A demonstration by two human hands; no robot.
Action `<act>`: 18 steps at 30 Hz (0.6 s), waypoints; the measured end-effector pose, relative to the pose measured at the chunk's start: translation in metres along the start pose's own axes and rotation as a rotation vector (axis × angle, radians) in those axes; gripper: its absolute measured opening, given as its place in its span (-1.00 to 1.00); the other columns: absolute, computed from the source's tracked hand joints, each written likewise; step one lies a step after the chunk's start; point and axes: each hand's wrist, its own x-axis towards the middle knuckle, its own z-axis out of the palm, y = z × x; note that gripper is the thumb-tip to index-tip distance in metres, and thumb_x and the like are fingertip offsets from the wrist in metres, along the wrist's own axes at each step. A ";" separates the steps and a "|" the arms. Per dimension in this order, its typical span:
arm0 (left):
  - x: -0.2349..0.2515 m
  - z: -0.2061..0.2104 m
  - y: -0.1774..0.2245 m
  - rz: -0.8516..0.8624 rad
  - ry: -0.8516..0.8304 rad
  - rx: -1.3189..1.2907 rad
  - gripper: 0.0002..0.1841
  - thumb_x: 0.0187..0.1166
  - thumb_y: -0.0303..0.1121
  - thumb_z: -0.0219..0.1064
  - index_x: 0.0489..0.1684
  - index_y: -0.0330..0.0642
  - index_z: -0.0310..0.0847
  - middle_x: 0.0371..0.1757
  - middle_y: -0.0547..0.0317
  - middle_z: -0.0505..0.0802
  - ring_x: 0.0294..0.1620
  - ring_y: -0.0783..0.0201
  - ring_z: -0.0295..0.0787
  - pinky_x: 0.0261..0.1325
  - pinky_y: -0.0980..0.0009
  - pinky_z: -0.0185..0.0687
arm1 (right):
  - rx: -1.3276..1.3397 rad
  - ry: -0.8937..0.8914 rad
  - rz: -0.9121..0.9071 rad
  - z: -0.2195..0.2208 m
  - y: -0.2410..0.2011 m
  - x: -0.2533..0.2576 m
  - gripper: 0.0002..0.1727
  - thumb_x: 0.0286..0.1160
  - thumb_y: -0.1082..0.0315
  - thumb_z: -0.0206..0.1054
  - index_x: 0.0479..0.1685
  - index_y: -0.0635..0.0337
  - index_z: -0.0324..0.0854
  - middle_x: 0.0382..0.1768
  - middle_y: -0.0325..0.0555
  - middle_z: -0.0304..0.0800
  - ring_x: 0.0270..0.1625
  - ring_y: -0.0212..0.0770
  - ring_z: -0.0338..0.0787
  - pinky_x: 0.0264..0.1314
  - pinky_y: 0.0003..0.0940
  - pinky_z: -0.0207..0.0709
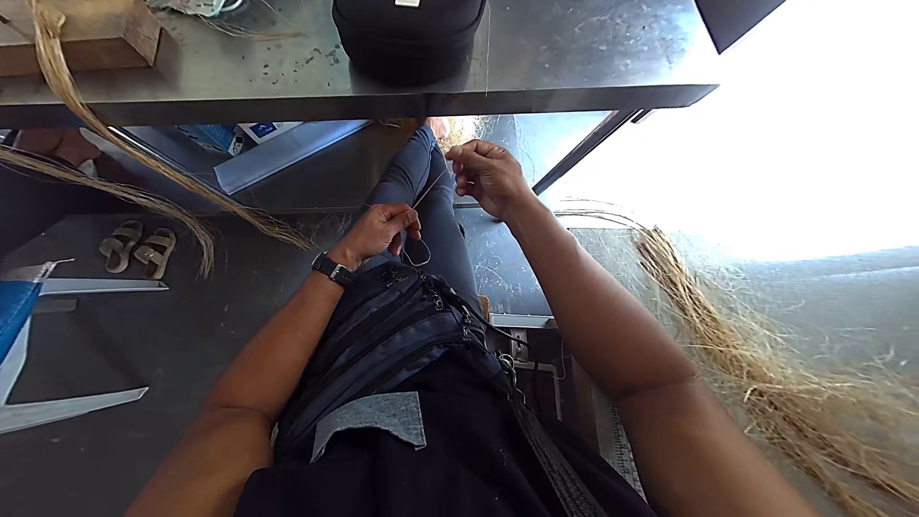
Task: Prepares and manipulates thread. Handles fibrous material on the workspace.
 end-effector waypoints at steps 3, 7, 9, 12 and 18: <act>-0.005 -0.022 -0.004 -0.041 0.088 0.224 -0.67 0.87 -0.25 0.07 -0.08 -0.24 0.74 -0.27 0.15 0.89 -0.73 0.42 0.54 -0.66 0.49 0.50 | 0.125 0.047 -0.069 -0.007 -0.006 0.002 -0.80 0.83 0.28 0.14 -0.13 0.15 0.61 -0.23 -0.15 0.79 -0.45 -0.30 0.73 -0.39 -0.39 0.72; -0.023 -0.075 -0.023 -0.173 0.290 0.791 -0.60 0.87 -0.17 0.05 0.01 -0.26 0.79 -0.20 -0.09 0.90 -0.19 -0.07 0.86 0.04 -0.25 0.69 | 0.296 0.134 -0.083 -0.014 -0.013 0.004 -0.76 0.93 0.22 -0.03 -0.08 0.11 0.45 -0.28 -0.04 0.83 -0.36 -0.16 0.87 -0.24 -0.25 0.83; -0.039 -0.107 -0.048 -0.259 0.392 0.898 -0.58 0.87 -0.17 0.05 -0.06 -0.31 0.77 -0.17 -0.21 0.88 -0.03 -0.22 0.85 0.18 -0.38 0.58 | 0.283 0.213 -0.073 -0.014 -0.012 0.005 -0.75 0.93 0.21 -0.03 -0.15 0.10 0.43 -0.40 -0.11 0.76 -0.42 -0.17 0.84 -0.25 -0.22 0.83; -0.076 -0.145 -0.086 -0.456 0.486 0.963 -0.55 0.88 -0.16 0.03 -0.15 -0.36 0.73 -0.14 -0.32 0.84 0.04 -0.34 0.80 0.18 -0.43 0.53 | 0.205 0.328 -0.078 -0.013 -0.007 0.008 -0.74 0.91 0.21 0.00 -0.21 0.08 0.44 -0.49 -0.19 0.70 -0.50 -0.23 0.78 -0.33 -0.26 0.79; -0.154 -0.171 -0.119 -0.804 0.633 0.721 -0.57 0.88 -0.14 0.02 0.06 -0.31 0.74 -0.05 -0.33 0.85 -0.07 -0.30 0.83 0.08 -0.39 0.63 | 0.151 0.483 -0.144 -0.018 -0.010 0.007 -0.76 0.92 0.18 -0.02 -0.15 0.05 0.40 -0.48 -0.24 0.66 -0.51 -0.26 0.75 -0.36 -0.27 0.78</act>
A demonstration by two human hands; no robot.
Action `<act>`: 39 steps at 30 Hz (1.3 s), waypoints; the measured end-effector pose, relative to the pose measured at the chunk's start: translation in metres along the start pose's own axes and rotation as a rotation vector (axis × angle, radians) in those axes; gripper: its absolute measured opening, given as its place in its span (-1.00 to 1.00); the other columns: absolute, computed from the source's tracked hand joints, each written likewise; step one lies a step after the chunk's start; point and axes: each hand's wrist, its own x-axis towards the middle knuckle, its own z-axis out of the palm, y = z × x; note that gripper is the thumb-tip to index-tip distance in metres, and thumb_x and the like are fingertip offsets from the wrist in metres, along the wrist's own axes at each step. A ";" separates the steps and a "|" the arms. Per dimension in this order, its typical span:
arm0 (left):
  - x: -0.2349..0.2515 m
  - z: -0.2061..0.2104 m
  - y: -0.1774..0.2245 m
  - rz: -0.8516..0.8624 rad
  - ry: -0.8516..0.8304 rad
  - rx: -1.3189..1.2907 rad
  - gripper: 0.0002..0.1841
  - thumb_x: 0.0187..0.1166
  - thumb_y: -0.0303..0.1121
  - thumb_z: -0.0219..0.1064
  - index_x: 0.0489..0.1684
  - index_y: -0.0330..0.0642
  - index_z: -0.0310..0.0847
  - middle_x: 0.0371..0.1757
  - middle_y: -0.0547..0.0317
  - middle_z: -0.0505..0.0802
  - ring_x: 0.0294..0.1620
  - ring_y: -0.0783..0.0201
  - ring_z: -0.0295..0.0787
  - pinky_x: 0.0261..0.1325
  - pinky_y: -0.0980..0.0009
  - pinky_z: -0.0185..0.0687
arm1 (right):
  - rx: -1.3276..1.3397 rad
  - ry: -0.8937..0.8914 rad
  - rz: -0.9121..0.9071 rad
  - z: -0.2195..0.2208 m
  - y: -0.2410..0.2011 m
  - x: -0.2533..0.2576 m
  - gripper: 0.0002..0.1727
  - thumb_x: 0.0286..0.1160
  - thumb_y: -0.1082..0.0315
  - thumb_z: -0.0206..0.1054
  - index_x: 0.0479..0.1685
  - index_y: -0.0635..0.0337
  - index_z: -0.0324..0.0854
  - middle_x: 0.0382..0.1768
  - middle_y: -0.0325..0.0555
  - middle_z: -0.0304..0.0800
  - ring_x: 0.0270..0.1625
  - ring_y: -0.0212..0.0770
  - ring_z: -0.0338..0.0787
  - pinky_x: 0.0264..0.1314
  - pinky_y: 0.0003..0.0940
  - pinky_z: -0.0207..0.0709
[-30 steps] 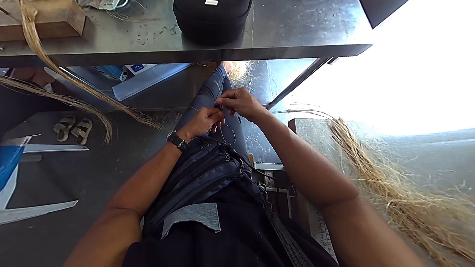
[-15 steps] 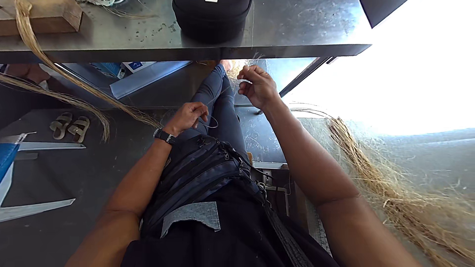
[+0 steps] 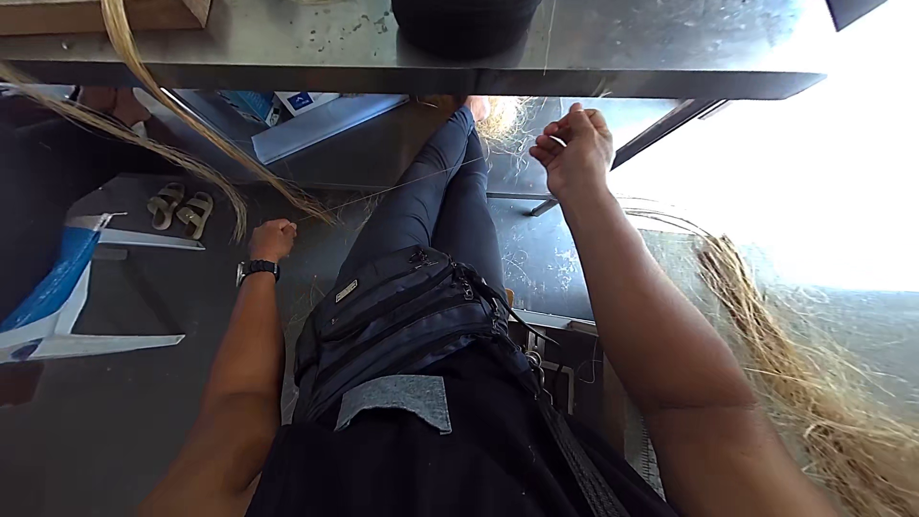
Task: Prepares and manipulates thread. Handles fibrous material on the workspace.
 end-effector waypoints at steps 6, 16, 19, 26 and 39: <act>-0.013 -0.021 -0.028 -0.105 -0.045 -0.140 -0.61 0.88 -0.16 0.08 0.16 -0.30 0.70 -0.07 -0.22 0.84 -0.21 -0.09 0.82 0.00 -0.15 0.72 | 0.013 0.101 -0.094 -0.003 -0.003 0.002 -0.72 0.96 0.18 -0.12 -0.08 0.12 0.37 -0.44 -0.17 0.71 -0.42 -0.16 0.85 -0.22 -0.16 0.86; -0.010 -0.030 -0.042 -0.145 -0.065 -0.521 -0.62 0.86 -0.07 0.09 0.08 -0.19 0.70 -0.38 0.16 0.82 -0.57 0.37 0.68 -0.48 0.41 0.62 | 0.002 0.096 -0.117 -0.007 -0.004 0.003 -0.68 0.97 0.16 -0.13 -0.08 0.13 0.43 -0.39 -0.16 0.77 -0.36 -0.17 0.88 -0.17 -0.18 0.86; -0.009 -0.031 -0.046 -0.165 -0.086 -0.519 -0.61 0.87 -0.07 0.06 0.05 -0.17 0.71 -0.41 0.18 0.81 -0.58 0.36 0.67 -0.48 0.42 0.62 | 0.007 0.087 -0.126 -0.007 -0.003 0.004 -0.70 0.96 0.17 -0.08 -0.10 0.12 0.43 -0.41 -0.16 0.76 -0.38 -0.17 0.87 -0.21 -0.19 0.86; -0.009 -0.036 -0.062 -0.172 -0.089 -0.407 -0.66 0.86 -0.11 0.10 0.12 -0.14 0.72 -0.41 0.15 0.78 -0.58 0.33 0.64 -0.47 0.37 0.62 | 0.044 0.104 -0.145 -0.009 -0.008 0.007 -0.78 0.91 0.19 0.05 -0.11 0.11 0.43 -0.45 -0.16 0.73 -0.40 -0.17 0.87 -0.23 -0.19 0.86; -0.014 -0.051 -0.020 -0.092 0.084 -0.294 -0.63 0.85 -0.16 0.07 0.41 -0.09 0.63 0.07 -0.16 0.83 -0.26 0.00 0.82 -0.12 -0.03 0.76 | 0.013 -0.073 0.002 0.006 0.000 -0.009 -0.66 0.96 0.17 -0.15 -0.15 0.07 0.47 -0.43 -0.22 0.78 -0.33 -0.22 0.88 -0.11 -0.21 0.84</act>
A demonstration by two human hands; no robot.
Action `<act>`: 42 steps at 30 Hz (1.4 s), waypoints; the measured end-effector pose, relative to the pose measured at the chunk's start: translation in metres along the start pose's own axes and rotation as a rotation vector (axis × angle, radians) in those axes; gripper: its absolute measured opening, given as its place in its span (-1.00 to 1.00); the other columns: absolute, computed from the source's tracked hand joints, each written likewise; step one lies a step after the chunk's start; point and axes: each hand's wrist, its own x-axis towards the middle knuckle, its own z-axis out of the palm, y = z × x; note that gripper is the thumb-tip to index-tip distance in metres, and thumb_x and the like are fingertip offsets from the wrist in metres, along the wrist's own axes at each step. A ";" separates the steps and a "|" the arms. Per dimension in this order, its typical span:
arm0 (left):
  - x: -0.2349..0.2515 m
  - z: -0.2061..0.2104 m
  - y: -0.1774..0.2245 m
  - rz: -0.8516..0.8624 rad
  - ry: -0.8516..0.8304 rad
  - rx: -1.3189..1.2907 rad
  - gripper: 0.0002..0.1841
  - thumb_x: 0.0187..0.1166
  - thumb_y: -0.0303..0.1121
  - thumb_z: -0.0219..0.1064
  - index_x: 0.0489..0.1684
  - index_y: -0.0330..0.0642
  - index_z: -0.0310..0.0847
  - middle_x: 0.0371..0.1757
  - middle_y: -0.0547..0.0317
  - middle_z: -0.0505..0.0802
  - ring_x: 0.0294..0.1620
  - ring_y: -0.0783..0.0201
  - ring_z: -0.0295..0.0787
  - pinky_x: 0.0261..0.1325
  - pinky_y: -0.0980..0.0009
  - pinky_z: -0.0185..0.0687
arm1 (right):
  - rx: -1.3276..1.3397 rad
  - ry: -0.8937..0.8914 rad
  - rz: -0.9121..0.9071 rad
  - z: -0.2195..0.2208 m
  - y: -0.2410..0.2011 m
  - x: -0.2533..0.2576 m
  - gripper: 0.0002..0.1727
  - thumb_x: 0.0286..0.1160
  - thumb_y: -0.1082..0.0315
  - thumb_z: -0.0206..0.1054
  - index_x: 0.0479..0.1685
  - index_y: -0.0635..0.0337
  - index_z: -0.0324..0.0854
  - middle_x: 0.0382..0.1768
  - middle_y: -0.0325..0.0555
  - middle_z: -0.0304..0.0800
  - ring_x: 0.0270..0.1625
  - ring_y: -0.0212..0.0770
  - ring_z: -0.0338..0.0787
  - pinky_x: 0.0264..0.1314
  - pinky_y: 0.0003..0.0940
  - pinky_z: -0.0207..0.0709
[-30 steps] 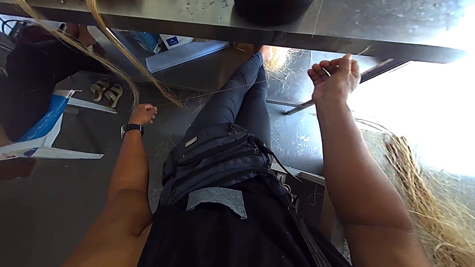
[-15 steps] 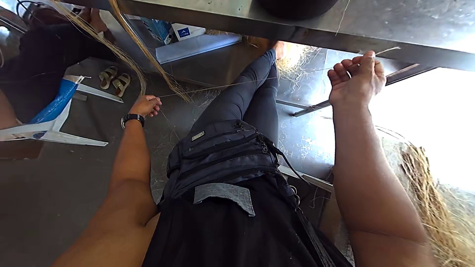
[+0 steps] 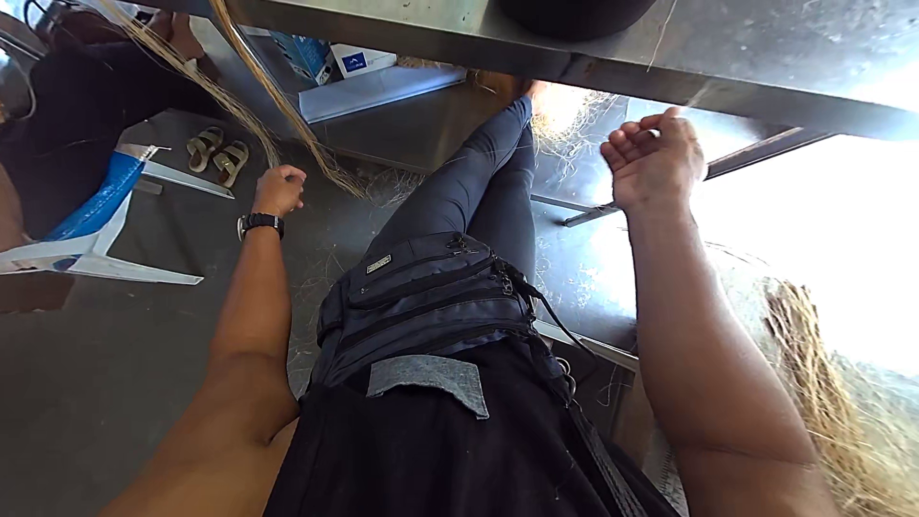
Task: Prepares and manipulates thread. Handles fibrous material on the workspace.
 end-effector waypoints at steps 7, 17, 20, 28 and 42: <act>-0.044 0.043 0.147 0.660 -0.222 -0.258 -0.64 0.83 -0.15 0.13 0.26 -0.20 0.70 -0.01 0.04 0.89 -0.14 0.23 0.88 -0.04 0.19 0.83 | -0.084 -0.392 0.175 0.031 0.018 -0.052 -0.60 0.95 0.16 -0.18 -0.10 0.11 0.55 -0.35 -0.17 0.84 -0.32 -0.18 0.88 -0.13 -0.14 0.84; -0.130 0.137 0.245 0.907 -0.711 -0.437 -0.68 0.80 -0.30 0.21 0.36 -0.29 0.55 -0.35 0.06 0.81 -0.50 0.27 0.76 -0.39 0.35 0.78 | -0.105 -0.440 0.167 0.029 0.023 -0.067 -0.63 0.91 0.17 -0.03 -0.11 0.15 0.63 -0.31 -0.12 0.84 -0.37 -0.22 0.85 -0.19 -0.21 0.83; -0.133 0.142 0.240 0.870 -0.611 -0.480 -0.81 0.76 -0.31 0.26 -0.04 -0.26 0.68 -0.52 0.24 0.68 -0.62 0.44 0.50 -0.57 0.55 0.40 | -0.133 -0.394 0.177 0.028 0.025 -0.055 -0.67 0.89 0.22 0.06 -0.07 0.27 0.65 -0.26 -0.03 0.85 -0.39 -0.16 0.85 -0.27 -0.21 0.83; -0.121 0.128 0.226 0.906 -0.482 -0.484 -0.85 0.72 -0.34 0.30 -0.20 -0.19 0.69 -0.59 0.34 0.62 -0.66 0.50 0.44 -0.57 0.59 0.36 | -0.262 -0.299 0.098 0.025 0.019 -0.039 -0.82 0.71 0.31 0.33 -0.17 0.27 0.67 -0.29 -0.10 0.83 -0.41 -0.26 0.84 -0.36 -0.34 0.80; -0.124 0.117 0.238 0.913 -0.671 -0.364 -0.60 0.68 -0.32 0.36 0.44 -0.24 0.56 -0.18 0.03 0.86 -0.31 0.18 0.88 -0.18 0.27 0.89 | -0.290 -0.416 0.045 0.026 0.022 -0.043 -0.81 0.72 0.34 0.31 -0.24 0.29 0.60 -0.39 -0.11 0.76 -0.48 -0.29 0.79 -0.38 -0.36 0.78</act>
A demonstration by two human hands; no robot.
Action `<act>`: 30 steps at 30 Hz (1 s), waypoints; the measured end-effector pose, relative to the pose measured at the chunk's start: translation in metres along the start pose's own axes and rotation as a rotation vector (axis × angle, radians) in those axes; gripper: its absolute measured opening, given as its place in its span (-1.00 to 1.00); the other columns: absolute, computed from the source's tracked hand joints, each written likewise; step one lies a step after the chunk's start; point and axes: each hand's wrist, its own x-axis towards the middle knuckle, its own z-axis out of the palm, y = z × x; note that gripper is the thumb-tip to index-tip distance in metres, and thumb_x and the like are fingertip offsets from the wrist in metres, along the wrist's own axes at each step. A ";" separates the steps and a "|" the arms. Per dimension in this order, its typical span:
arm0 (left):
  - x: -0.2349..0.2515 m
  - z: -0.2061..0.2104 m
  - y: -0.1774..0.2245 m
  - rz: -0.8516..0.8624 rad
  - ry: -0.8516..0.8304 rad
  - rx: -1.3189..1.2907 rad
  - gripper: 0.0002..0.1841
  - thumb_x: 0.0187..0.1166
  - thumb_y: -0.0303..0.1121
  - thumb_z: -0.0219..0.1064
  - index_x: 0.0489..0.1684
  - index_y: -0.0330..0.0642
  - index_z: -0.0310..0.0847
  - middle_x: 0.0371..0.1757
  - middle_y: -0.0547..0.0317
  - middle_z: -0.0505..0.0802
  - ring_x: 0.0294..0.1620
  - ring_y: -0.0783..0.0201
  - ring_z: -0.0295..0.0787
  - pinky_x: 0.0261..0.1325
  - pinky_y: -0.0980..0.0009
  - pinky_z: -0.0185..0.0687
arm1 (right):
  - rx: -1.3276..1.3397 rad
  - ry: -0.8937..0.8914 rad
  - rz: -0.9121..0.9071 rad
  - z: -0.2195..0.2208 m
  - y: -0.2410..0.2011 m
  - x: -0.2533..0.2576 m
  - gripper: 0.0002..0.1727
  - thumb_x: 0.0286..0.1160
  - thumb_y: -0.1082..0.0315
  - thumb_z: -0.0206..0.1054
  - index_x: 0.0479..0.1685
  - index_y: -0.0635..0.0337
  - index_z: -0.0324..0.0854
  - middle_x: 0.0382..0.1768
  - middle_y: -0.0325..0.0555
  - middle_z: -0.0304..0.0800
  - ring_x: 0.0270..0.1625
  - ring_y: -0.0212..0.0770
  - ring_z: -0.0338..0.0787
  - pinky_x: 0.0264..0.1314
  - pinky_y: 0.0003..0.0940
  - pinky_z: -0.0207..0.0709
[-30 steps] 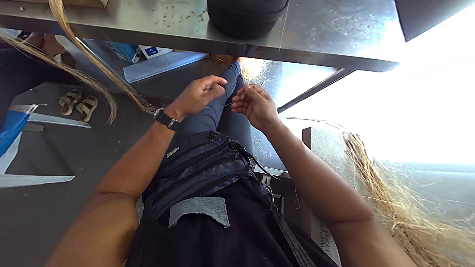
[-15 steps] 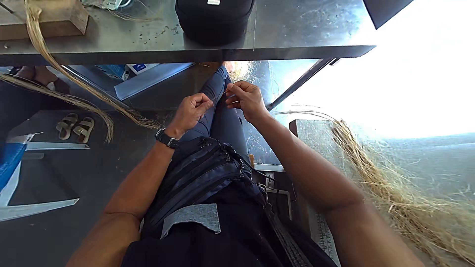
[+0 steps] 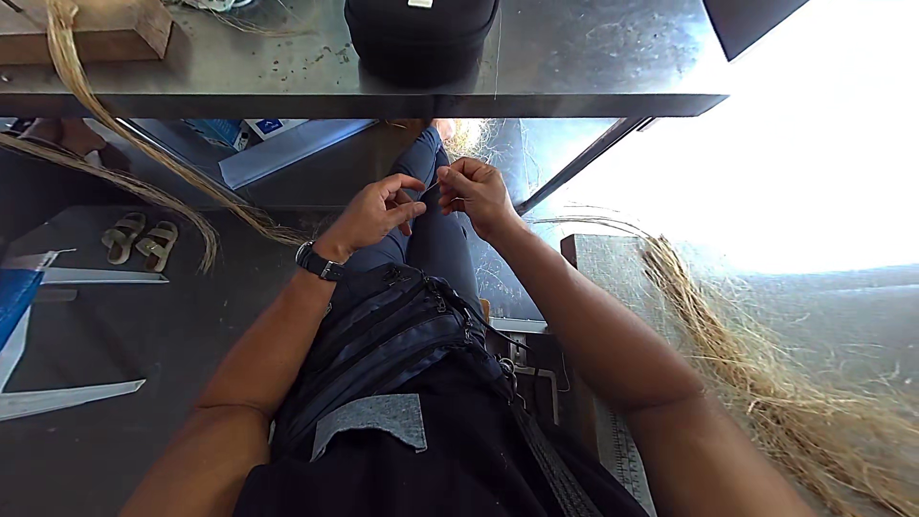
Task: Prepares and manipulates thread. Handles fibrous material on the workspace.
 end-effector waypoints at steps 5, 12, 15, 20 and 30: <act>0.008 0.006 0.010 0.076 0.107 0.080 -0.84 0.73 -0.31 0.31 -0.07 -0.19 0.74 -0.47 0.27 0.75 -0.56 0.45 0.57 -0.49 0.54 0.46 | -0.022 -0.035 -0.002 0.001 0.001 -0.002 -0.80 0.72 0.34 0.31 -0.24 0.30 0.61 -0.40 -0.11 0.77 -0.49 -0.28 0.79 -0.39 -0.35 0.78; 0.005 -0.016 0.008 0.070 0.130 0.289 -0.82 0.70 -0.26 0.33 -0.21 -0.13 0.77 -0.53 0.32 0.69 -0.56 0.46 0.51 -0.44 0.48 0.43 | -0.024 -0.174 0.151 -0.002 0.000 -0.001 -0.79 0.76 0.30 0.26 -0.15 0.29 0.64 -0.29 -0.09 0.81 -0.41 -0.27 0.82 -0.35 -0.34 0.77; 0.002 -0.026 0.007 0.071 0.129 0.305 -0.84 0.69 -0.27 0.34 -0.22 -0.11 0.76 -0.49 0.33 0.72 -0.53 0.49 0.55 -0.42 0.51 0.47 | -0.018 -0.292 0.200 -0.004 -0.001 -0.002 -0.81 0.76 0.34 0.24 -0.11 0.28 0.67 -0.24 -0.10 0.85 -0.35 -0.27 0.85 -0.30 -0.34 0.79; 0.000 -0.031 0.007 0.072 0.133 0.293 -0.85 0.68 -0.28 0.34 -0.23 -0.11 0.77 -0.47 0.33 0.74 -0.50 0.50 0.59 -0.38 0.52 0.51 | -0.014 -0.426 0.205 -0.003 -0.001 -0.004 -0.83 0.75 0.40 0.22 -0.12 0.30 0.68 -0.29 -0.12 0.85 -0.33 -0.28 0.86 -0.28 -0.34 0.79; 0.003 -0.021 0.002 0.091 0.189 0.228 -0.81 0.72 -0.23 0.32 -0.19 -0.12 0.77 -0.49 0.32 0.72 -0.57 0.46 0.54 -0.48 0.51 0.45 | 0.098 -0.513 0.242 -0.003 -0.003 -0.006 -0.80 0.79 0.42 0.15 -0.10 0.33 0.65 -0.41 -0.05 0.88 -0.38 -0.20 0.90 -0.22 -0.26 0.85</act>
